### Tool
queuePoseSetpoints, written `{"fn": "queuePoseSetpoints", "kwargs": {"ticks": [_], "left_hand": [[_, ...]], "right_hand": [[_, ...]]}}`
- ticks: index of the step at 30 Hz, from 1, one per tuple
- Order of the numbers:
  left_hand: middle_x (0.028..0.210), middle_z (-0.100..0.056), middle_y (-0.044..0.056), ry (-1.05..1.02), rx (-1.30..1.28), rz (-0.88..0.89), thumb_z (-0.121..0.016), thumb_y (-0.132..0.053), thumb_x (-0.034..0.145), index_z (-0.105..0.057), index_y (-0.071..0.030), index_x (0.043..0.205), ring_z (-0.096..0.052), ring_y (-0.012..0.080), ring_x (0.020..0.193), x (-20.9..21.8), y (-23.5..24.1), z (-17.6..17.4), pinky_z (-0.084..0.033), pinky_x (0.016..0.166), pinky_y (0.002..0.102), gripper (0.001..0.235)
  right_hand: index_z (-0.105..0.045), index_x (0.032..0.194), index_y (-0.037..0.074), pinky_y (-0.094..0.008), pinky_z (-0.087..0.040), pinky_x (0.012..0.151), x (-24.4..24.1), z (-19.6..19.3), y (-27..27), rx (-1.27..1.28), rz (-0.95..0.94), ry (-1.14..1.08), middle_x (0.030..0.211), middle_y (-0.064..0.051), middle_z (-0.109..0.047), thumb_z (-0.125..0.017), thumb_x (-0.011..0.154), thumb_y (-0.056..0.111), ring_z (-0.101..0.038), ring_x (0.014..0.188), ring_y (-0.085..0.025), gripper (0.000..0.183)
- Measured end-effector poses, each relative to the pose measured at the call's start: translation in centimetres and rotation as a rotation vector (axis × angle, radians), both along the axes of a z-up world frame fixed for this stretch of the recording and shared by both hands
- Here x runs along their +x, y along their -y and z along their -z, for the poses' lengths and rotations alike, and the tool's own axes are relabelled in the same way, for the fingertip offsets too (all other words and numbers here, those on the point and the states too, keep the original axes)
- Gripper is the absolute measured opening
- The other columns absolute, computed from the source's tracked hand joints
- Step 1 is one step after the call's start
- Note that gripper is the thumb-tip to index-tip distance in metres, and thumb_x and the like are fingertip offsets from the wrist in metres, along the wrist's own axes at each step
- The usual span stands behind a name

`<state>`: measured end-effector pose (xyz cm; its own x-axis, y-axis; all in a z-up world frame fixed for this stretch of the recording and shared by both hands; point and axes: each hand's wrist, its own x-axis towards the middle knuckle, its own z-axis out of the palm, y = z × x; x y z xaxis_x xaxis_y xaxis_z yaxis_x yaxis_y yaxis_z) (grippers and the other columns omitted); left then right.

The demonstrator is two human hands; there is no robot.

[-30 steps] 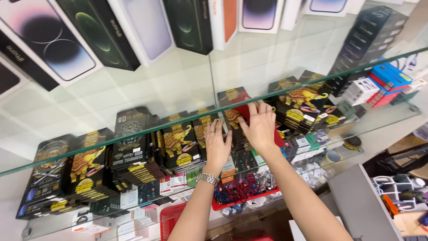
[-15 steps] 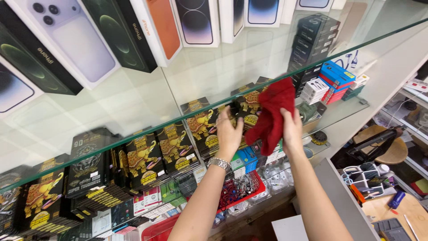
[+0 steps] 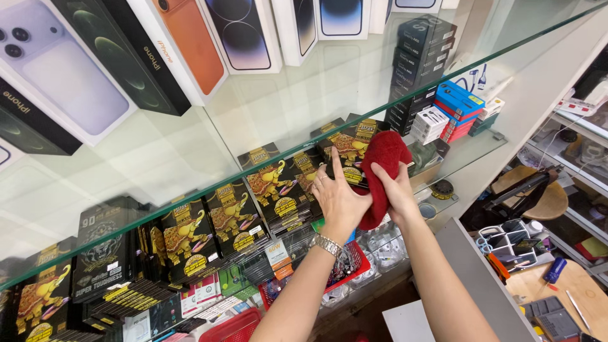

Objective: The person wipes the surfaces of multiple small product boxes on a glass shelf using a red cloth. They handle the boxes one at a time, wiping each and then placing it back on the shelf. The action is repeated across several boxes in a row.

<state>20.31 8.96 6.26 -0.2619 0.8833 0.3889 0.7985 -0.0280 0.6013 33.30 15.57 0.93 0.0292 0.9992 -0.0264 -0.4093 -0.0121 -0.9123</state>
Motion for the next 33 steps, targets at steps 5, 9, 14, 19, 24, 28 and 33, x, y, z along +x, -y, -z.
{"fn": "queuePoseSetpoints", "kwargs": {"ticks": [5, 9, 14, 19, 24, 28, 33], "left_hand": [[0.139, -0.048, 0.026, 0.415, 0.114, 0.159, -0.082, -0.05, 0.073, -0.018, -0.008, 0.162, -0.046, 0.0385, 0.131, -1.7, 2.3, 2.2, -0.035, 0.111, 0.053, 0.118], [0.153, -0.046, 0.01, 1.302, 0.064, 0.271, -0.066, -0.048, 0.092, -0.03, -0.011, 0.163, -0.042, 0.0211, 0.138, -6.7, -1.8, 3.6, -0.034, 0.109, 0.042, 0.088], [0.143, -0.06, 0.015, 1.878, -0.07, 0.441, -0.064, -0.043, 0.099, -0.051, -0.006, 0.145, -0.06, 0.0289, 0.127, -11.6, -1.5, 6.5, -0.051, 0.105, 0.047, 0.061], [0.145, -0.059, 0.006, 1.868, 0.129, 0.42, -0.059, -0.05, 0.103, -0.057, -0.015, 0.146, -0.058, 0.0215, 0.129, -12.1, 1.4, 8.2, -0.047, 0.11, 0.04, 0.055], [0.147, -0.059, 0.002, 1.704, -0.05, 0.289, -0.038, -0.067, 0.097, -0.054, -0.018, 0.145, -0.055, 0.0205, 0.133, -13.5, 4.3, 6.3, -0.043, 0.11, 0.04, 0.071], [0.147, -0.06, 0.001, 1.299, -0.116, 0.333, -0.044, -0.061, 0.102, -0.053, -0.012, 0.148, -0.055, 0.014, 0.134, -14.4, 6.4, 4.7, -0.041, 0.111, 0.033, 0.067], [0.108, -0.075, 0.008, 1.092, -0.253, 0.33, -0.067, -0.031, 0.098, -0.065, 0.002, 0.123, -0.072, 0.0144, 0.091, -15.5, 9.7, 4.6, -0.059, 0.081, 0.032, 0.041]], "right_hand": [[-0.041, 0.143, 0.005, -0.037, -0.058, 0.091, 1.0, -1.7, 1.3, 0.052, -0.021, 0.046, 0.127, -0.014, -0.065, -0.074, 0.086, 0.008, -0.068, 0.109, -0.023, 0.065], [-0.045, 0.145, 0.005, -0.033, -0.056, 0.092, 1.4, -2.4, 4.4, 0.138, -0.207, 0.126, 0.129, -0.009, -0.066, -0.072, 0.09, 0.009, -0.066, 0.112, -0.018, 0.062], [-0.048, 0.14, 0.005, -0.043, -0.05, 0.103, -2.7, -3.8, 8.5, 0.334, -0.108, 0.83, 0.131, -0.02, -0.064, -0.069, 0.094, 0.028, -0.062, 0.122, -0.032, 0.055], [-0.042, 0.148, -0.006, -0.052, -0.026, 0.12, -9.1, -2.9, 12.7, 0.811, -0.179, 1.243, 0.154, -0.031, -0.04, -0.062, 0.101, 0.041, -0.03, 0.149, -0.046, 0.069], [-0.034, 0.152, -0.006, -0.045, -0.031, 0.116, -11.9, -2.5, 11.8, 0.631, -0.263, 1.031, 0.165, -0.026, -0.023, -0.056, 0.095, 0.042, -0.027, 0.148, -0.037, 0.078], [-0.042, 0.145, -0.008, -0.047, -0.033, 0.118, -12.6, -3.2, 9.6, 0.879, 0.013, 1.199, 0.16, -0.027, -0.032, -0.062, 0.096, 0.035, -0.03, 0.15, -0.044, 0.068], [-0.055, 0.138, -0.001, -0.045, -0.047, 0.11, -10.6, -6.7, 7.3, 0.539, 0.096, 0.958, 0.133, -0.023, -0.064, -0.06, 0.102, 0.027, -0.061, 0.126, -0.038, 0.046]]}}
